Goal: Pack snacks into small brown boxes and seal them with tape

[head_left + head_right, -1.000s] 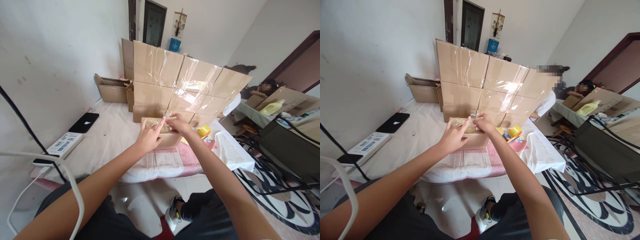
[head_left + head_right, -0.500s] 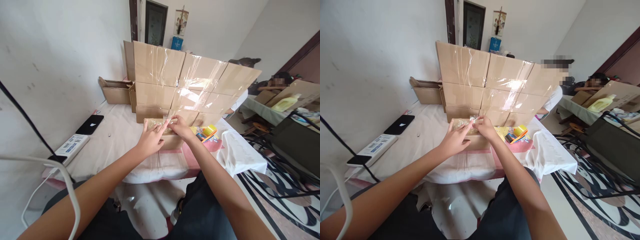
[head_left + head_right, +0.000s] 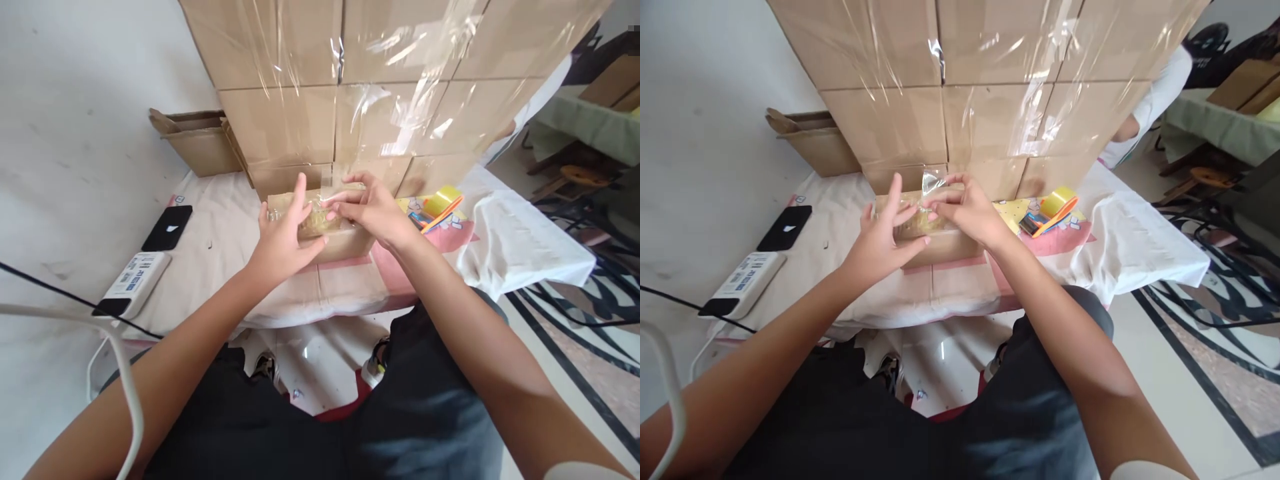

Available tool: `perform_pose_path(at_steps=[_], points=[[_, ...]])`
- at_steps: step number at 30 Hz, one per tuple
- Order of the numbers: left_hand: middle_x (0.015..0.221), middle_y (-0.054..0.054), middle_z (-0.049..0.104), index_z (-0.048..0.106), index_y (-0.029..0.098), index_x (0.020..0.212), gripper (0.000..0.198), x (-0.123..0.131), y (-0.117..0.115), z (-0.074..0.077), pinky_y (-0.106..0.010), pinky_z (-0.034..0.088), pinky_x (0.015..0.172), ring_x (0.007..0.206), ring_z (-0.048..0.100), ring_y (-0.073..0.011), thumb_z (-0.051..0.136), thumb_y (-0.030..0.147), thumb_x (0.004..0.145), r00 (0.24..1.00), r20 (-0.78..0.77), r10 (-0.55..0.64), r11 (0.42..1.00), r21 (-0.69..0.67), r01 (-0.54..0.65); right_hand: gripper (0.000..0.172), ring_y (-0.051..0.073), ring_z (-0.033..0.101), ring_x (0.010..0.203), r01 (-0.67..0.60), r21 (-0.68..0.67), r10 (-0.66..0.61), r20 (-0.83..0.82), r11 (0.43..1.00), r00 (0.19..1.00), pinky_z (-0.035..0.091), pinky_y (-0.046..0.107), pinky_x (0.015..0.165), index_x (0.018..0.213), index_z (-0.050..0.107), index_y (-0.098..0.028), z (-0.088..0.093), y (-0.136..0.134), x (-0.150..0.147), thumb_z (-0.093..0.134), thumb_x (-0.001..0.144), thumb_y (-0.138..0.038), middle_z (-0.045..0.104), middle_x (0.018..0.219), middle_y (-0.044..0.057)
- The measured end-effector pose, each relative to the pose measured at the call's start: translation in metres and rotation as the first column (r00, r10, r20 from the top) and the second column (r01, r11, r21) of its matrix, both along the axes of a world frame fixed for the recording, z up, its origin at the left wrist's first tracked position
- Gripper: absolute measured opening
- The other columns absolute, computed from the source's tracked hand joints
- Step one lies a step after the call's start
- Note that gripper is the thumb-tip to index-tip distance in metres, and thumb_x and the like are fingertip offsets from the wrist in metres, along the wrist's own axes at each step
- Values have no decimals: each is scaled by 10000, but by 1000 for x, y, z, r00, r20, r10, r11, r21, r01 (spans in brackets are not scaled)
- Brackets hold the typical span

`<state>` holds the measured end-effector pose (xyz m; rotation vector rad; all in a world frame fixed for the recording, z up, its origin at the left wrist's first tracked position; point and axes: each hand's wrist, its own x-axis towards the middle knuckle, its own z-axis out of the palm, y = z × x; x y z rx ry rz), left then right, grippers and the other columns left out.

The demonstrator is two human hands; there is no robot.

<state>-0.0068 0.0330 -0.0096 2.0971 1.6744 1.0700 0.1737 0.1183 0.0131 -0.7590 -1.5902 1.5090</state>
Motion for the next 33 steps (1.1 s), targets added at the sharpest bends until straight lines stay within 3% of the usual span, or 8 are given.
perform_pose_path(at_steps=[4, 6, 9, 11, 16, 19, 26, 33], points=[[1617, -44, 415, 235, 412, 1576, 889, -1, 0, 7, -512, 457, 1156, 1353, 573, -298, 743, 410, 846, 933, 357, 35, 999, -4, -36, 551, 112, 655, 622, 6, -62, -11, -71, 998, 997, 442, 221, 549, 1086, 407, -232, 7, -8, 9, 819, 721, -206, 724, 895, -4], [1565, -51, 489, 300, 371, 1559, 813, -1, 2, 9, -487, 517, 1105, 1301, 619, -289, 721, 432, 866, 890, 451, 64, 998, -16, -63, 541, 87, 581, 525, -3, -110, -8, -94, 994, 996, 381, 213, 478, 1084, 420, -230, 10, -13, 11, 821, 723, -198, 723, 877, -5], [1297, -53, 707, 374, 316, 1536, 741, -3, 6, 11, -504, 496, 1133, 1279, 638, -273, 701, 448, 884, 857, 504, 102, 994, -14, -110, 550, 51, 433, 421, -30, -172, 9, -126, 985, 992, 314, 220, 416, 1087, 440, -226, 14, -21, 12, 838, 708, -202, 730, 848, -8], [1173, -46, 756, 408, 295, 1521, 707, -3, 9, 13, -502, 466, 1163, 1311, 613, -266, 691, 456, 894, 852, 511, 115, 990, 9, -140, 578, 36, 368, 398, -57, -202, 25, -154, 978, 988, 298, 223, 409, 1098, 451, -220, 15, -26, 11, 856, 687, -204, 736, 831, -10], [1209, -71, 744, 505, 268, 1454, 594, 0, 12, 22, -507, 455, 1166, 1319, 606, -287, 649, 492, 922, 841, 536, 78, 995, 10, -99, 536, 9, 296, 377, -151, -275, 106, -173, 949, 979, 252, 229, 412, 1069, 494, -202, 14, -35, 8, 865, 685, -251, 759, 855, 19], [1177, -62, 759, 545, 269, 1411, 580, 3, 13, 27, -517, 469, 1150, 1253, 651, -286, 694, 468, 888, 836, 542, 85, 996, -24, -85, 549, 16, 303, 383, -174, -316, 136, -140, 933, 981, 229, 231, 399, 1103, 503, -205, 11, -37, 6, 857, 688, -269, 772, 909, 48], [1040, -34, 776, 564, 280, 1377, 591, 5, 19, 31, -460, 580, 1008, 1059, 726, -254, 745, 373, 822, 853, 499, 155, 988, -70, -139, 850, 43, 378, 416, -164, -228, 153, -65, 960, 986, 312, 200, 398, 1430, 352, -254, 0, -37, 3, 783, 698, -215, 745, 852, -7], [935, -20, 762, 617, 281, 1257, 477, 5, 31, 30, -427, 597, 916, 977, 734, -243, 745, 320, 799, 862, 461, 208, 978, -108, -178, 895, 68, 397, 422, -96, -146, 109, 88, 985, 990, 345, 227, 384, 1517, 295, -288, -9, -38, 3, 706, 730, -177, 735, 857, -13]])
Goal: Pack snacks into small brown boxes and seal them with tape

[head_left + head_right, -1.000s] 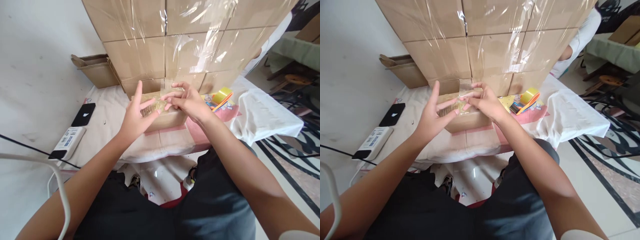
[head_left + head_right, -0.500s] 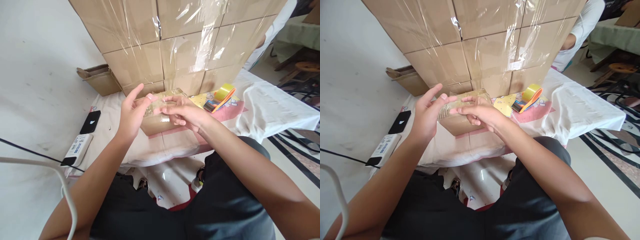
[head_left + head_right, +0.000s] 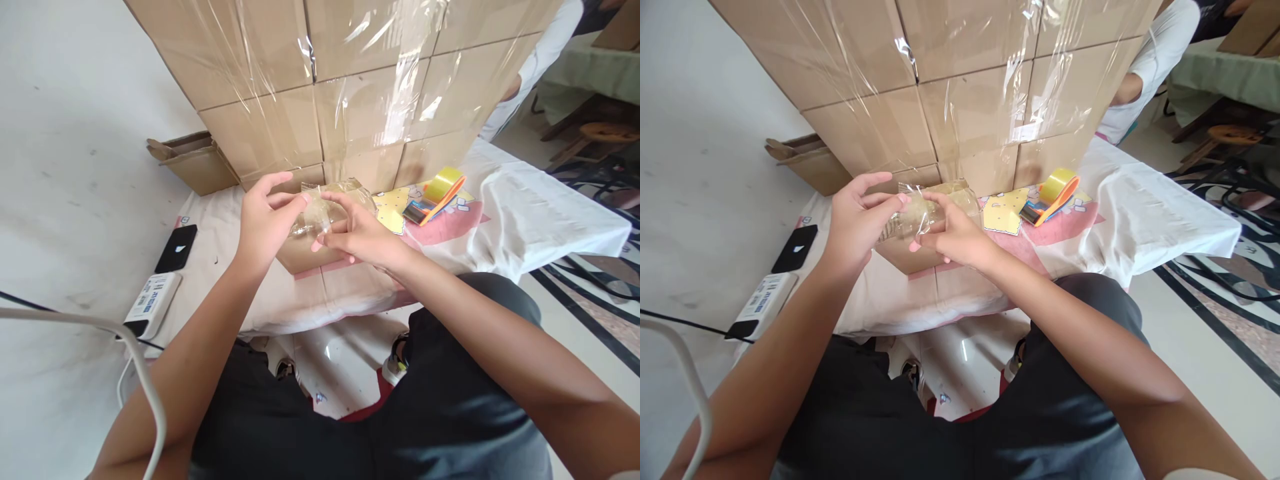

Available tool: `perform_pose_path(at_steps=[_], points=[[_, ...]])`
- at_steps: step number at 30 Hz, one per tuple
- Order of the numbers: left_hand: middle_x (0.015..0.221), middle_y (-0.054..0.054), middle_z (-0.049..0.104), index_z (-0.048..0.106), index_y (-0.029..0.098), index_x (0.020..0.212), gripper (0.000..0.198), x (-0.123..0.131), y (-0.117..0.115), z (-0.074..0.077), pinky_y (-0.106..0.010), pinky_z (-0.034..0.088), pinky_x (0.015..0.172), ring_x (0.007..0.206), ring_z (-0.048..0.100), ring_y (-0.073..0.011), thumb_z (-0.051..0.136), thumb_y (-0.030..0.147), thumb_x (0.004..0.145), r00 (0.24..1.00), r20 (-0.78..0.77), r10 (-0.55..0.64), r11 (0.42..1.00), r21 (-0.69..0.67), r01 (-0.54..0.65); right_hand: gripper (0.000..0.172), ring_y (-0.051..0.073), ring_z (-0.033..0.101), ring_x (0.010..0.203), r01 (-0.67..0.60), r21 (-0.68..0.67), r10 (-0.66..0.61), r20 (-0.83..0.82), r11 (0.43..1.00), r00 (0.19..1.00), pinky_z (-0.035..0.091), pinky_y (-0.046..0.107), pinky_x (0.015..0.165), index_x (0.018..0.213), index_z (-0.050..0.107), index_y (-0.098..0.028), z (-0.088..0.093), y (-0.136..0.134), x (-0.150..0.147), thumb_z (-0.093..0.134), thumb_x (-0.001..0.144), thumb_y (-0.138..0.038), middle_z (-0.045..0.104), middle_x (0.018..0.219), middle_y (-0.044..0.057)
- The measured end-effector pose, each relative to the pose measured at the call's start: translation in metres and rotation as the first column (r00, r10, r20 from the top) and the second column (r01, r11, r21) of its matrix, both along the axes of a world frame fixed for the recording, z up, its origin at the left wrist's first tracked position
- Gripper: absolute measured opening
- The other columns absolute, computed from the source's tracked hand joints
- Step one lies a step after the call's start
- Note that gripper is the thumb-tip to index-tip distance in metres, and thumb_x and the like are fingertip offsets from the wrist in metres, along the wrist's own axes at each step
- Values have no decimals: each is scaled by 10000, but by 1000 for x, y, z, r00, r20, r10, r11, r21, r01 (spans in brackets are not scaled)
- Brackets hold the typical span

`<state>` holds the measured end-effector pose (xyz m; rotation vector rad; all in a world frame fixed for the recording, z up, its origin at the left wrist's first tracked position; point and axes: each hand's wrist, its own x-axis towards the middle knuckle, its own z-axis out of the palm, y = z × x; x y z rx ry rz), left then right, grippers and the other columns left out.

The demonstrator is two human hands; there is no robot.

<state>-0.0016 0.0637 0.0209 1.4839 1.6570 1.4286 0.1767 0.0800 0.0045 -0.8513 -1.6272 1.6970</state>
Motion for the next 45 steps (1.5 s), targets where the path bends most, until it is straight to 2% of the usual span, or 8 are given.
perform_pose_path(at_steps=[9, 18, 24, 36, 38, 41, 43, 45], points=[[928, -20, 769, 642, 268, 1150, 369, -7, 16, -10, -374, 587, 843, 916, 730, -219, 729, 327, 796, 996, -82, 33, 999, 30, -31, 1115, 112, 441, 458, 94, 139, -104, 64, 986, 993, 403, 269, 457, 1632, 33, -157, -1, 6, -3, 671, 718, -122, 719, 731, -25], [960, -38, 776, 624, 251, 1145, 343, -12, 39, -18, -403, 547, 937, 957, 730, -222, 682, 335, 818, 960, -249, 128, 991, 79, -112, 1139, 142, 456, 384, 197, 97, -209, 124, 976, 970, 396, 317, 426, 1629, 38, -107, 8, 24, -14, 656, 673, -82, 740, 753, 3], [937, 10, 801, 645, 283, 1121, 283, -7, 42, -15, -513, 364, 1124, 1016, 718, -237, 645, 301, 838, 860, -459, 225, 974, 81, -212, 1163, 131, 429, 337, 205, 76, -211, 84, 976, 974, 366, 320, 374, 1623, 52, -115, 4, 29, -15, 729, 677, -107, 739, 712, -7], [1137, -73, 764, 595, 270, 1258, 432, -6, 40, -19, -561, 364, 1070, 1191, 624, -317, 668, 350, 840, 771, -605, 200, 974, 39, -223, 946, 153, 471, 366, 216, 162, -251, 243, 963, 937, 388, 314, 418, 1584, 164, -92, 9, 24, -2, 643, 780, -231, 732, 685, 13], [1265, -97, 705, 579, 270, 1275, 460, -5, 39, -20, -559, 394, 1041, 1236, 590, -338, 681, 353, 834, 727, -649, 222, 969, 63, -240, 800, 166, 487, 408, 269, 305, -348, 243, 914, 906, 378, 305, 448, 1529, 324, -108, 7, 28, 6, 615, 795, -240, 670, 592, -18], [1274, -92, 689, 618, 260, 1210, 360, -4, 35, -17, -537, 429, 1022, 1214, 603, -327, 662, 345, 864, 684, -686, 248, 967, 136, -215, 446, 171, 536, 519, 359, 558, -532, 182, 748, 827, 417, 298, 565, 1247, 610, -157, 5, 35, 15, 568, 808, -226, 584, 549, -34], [1237, -63, 716, 663, 265, 1153, 268, -6, 31, -13, -516, 427, 1059, 1186, 629, -296, 627, 351, 901, 660, -730, 178, 983, 157, -91, 292, 178, 564, 596, 368, 664, -617, 179, 651, 767, 448, 314, 656, 1074, 675, -175, 4, 39, 20, 529, 827, -229, 600, 610, -9], [1322, -40, 696, 682, 278, 1203, 299, -10, 25, -10, -494, 404, 1126, 1268, 605, -277, 565, 383, 948, 605, -796, -23, 991, 62, 120, 287, 219, 621, 759, 335, 740, -663, 197, 584, 723, 479, 355, 782, 1058, 692, -162, 2, 44, 23, 523, 846, -256, 673, 782, 54]])
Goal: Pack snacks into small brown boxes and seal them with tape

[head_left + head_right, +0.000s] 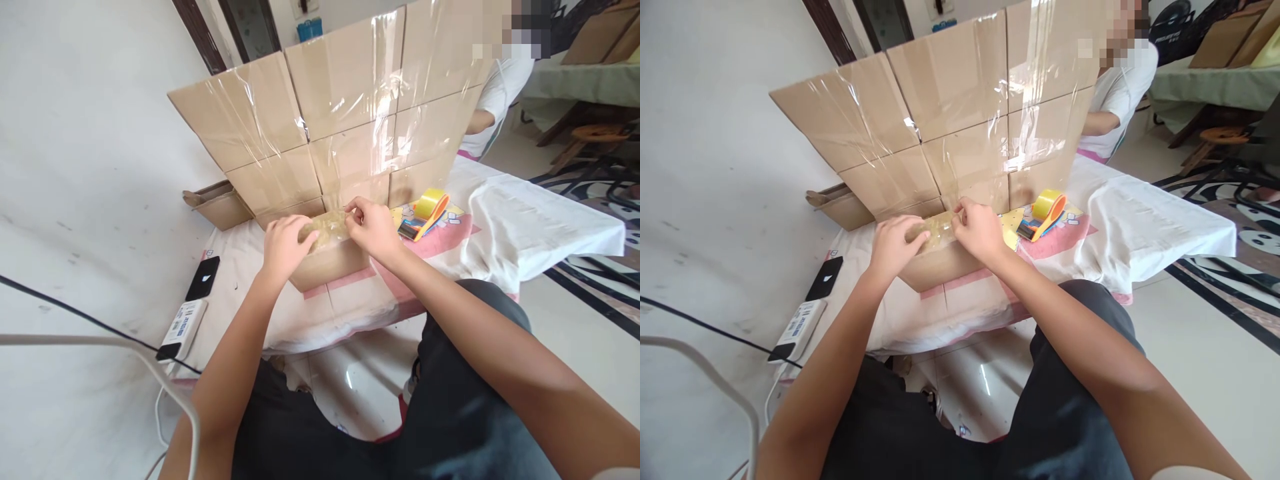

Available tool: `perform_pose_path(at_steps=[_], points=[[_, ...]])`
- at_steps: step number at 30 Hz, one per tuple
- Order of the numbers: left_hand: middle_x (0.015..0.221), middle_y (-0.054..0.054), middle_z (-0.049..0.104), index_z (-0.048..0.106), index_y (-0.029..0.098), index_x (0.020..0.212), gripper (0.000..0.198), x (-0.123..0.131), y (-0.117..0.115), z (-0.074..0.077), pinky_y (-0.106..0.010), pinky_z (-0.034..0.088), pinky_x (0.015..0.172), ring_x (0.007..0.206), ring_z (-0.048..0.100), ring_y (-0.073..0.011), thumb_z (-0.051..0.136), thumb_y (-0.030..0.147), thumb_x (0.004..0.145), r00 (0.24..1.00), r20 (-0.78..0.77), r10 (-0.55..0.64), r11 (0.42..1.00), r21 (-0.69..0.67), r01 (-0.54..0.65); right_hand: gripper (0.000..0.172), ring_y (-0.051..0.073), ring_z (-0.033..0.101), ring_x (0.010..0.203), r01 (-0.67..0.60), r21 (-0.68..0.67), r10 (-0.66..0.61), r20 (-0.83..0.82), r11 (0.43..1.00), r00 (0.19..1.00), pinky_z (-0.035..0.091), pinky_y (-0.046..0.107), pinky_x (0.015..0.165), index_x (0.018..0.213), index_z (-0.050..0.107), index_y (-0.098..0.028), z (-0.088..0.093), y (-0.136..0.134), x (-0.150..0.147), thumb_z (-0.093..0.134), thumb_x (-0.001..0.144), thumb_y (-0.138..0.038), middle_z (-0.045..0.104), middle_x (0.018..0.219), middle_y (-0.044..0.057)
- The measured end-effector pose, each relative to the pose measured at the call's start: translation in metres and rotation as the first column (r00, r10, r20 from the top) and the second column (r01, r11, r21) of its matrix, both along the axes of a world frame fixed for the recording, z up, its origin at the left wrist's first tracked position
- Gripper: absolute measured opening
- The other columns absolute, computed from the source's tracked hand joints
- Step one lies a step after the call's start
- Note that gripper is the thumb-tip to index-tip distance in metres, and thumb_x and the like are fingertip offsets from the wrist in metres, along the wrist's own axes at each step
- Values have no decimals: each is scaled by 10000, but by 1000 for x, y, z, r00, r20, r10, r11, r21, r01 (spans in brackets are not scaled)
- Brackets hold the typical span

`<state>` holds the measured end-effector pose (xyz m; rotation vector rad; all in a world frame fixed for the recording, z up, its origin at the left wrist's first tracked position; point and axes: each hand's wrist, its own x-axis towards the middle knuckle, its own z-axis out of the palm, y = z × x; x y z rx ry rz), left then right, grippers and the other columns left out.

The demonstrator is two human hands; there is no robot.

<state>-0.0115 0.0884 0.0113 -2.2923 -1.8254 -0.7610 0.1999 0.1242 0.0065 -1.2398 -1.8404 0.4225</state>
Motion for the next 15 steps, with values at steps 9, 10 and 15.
perform_pose_path(at_steps=[9, 10, 15], points=[[1666, -71, 297, 461, 254, 1527, 695, -8, -21, 0, -548, 275, 1250, 1567, 187, -355, 542, 612, 936, 910, -275, -311, 926, -302, 225, 668, 340, 408, 1428, -387, -140, 411, 274, 911, 869, 296, 529, 1185, 1514, 476, -200, -17, 34, 14, 595, 900, -435, 441, 1579, 122], [1648, -76, 341, 460, 239, 1527, 649, -5, -24, -4, -532, 296, 1249, 1561, 222, -335, 521, 559, 965, 908, -288, -305, 934, -276, 226, 623, 333, 444, 1399, -359, -131, 382, 282, 924, 880, 318, 519, 1174, 1494, 503, -202, -17, 34, 13, 577, 912, -412, 473, 1555, 116], [1510, -69, 544, 492, 247, 1500, 474, 5, -39, -27, -441, 442, 1196, 1438, 482, -232, 410, 337, 1042, 927, -294, -233, 972, -94, 215, 508, 369, 527, 1288, -207, -70, 217, 391, 976, 895, 378, 587, 1065, 1441, 567, -241, -10, 25, 7, 499, 946, -331, 566, 1470, 120]])
